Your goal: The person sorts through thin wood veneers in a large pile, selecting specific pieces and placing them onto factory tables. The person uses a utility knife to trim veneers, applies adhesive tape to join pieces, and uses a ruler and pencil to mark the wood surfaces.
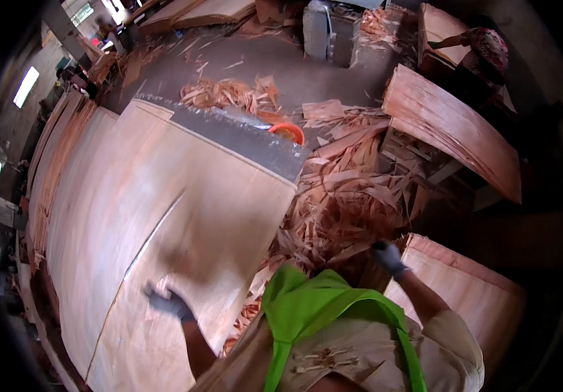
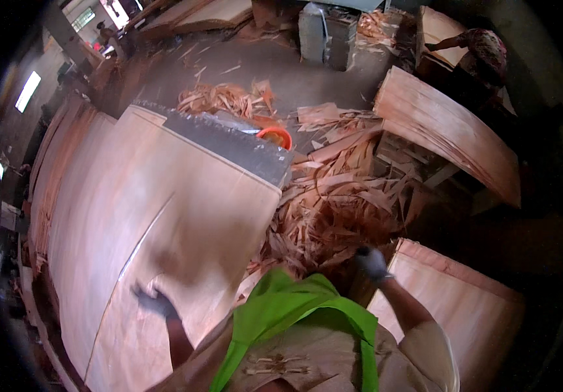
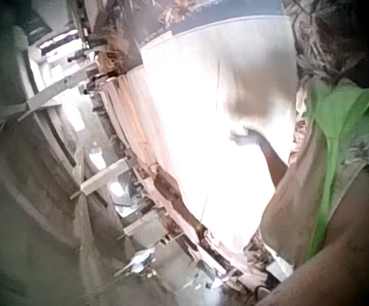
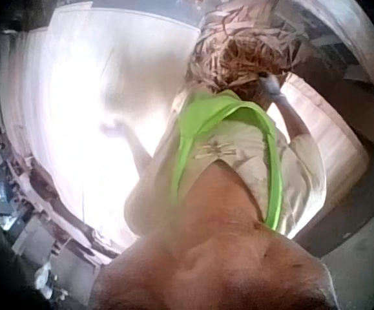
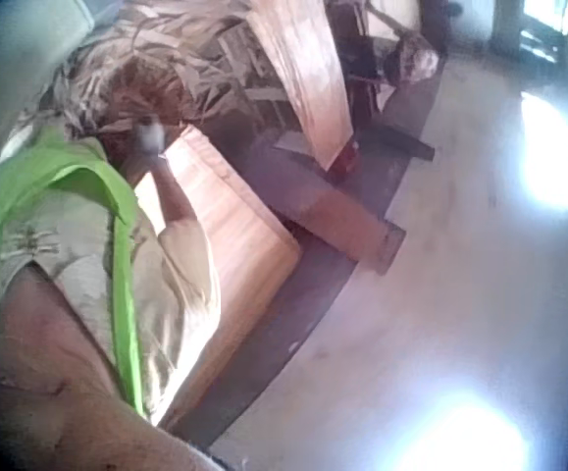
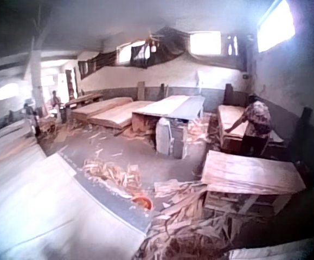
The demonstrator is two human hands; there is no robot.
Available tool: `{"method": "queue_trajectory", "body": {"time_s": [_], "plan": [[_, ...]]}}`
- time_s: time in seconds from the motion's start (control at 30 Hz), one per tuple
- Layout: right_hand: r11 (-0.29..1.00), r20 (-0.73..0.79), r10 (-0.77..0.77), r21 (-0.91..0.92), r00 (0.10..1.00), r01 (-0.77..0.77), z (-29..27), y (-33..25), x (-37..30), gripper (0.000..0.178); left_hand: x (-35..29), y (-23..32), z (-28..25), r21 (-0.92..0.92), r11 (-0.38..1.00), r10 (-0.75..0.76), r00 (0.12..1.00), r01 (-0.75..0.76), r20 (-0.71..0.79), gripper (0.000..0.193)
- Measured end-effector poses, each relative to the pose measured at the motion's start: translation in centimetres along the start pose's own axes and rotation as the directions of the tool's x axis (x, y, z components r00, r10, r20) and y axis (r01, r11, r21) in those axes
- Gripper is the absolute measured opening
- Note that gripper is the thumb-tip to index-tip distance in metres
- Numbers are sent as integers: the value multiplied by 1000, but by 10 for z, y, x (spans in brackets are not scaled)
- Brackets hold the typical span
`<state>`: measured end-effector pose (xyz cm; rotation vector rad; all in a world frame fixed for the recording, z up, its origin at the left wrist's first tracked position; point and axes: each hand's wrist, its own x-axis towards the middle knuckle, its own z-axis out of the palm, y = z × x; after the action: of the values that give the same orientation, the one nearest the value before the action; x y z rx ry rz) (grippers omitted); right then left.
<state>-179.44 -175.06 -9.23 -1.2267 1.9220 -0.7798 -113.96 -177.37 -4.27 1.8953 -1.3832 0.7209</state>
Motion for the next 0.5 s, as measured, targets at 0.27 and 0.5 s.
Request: {"method": "queue_trajectory", "body": {"time_s": [0.27,0.5], "plan": [[932,-54,221,307,974,-194,-77,45,68,8,7,244,145,-45,972,217,810,-230,545,60],[940,136,15,335,991,-60,-17,-11,233,11,17,260,159,-47,980,178,735,-195,654,59]]}}
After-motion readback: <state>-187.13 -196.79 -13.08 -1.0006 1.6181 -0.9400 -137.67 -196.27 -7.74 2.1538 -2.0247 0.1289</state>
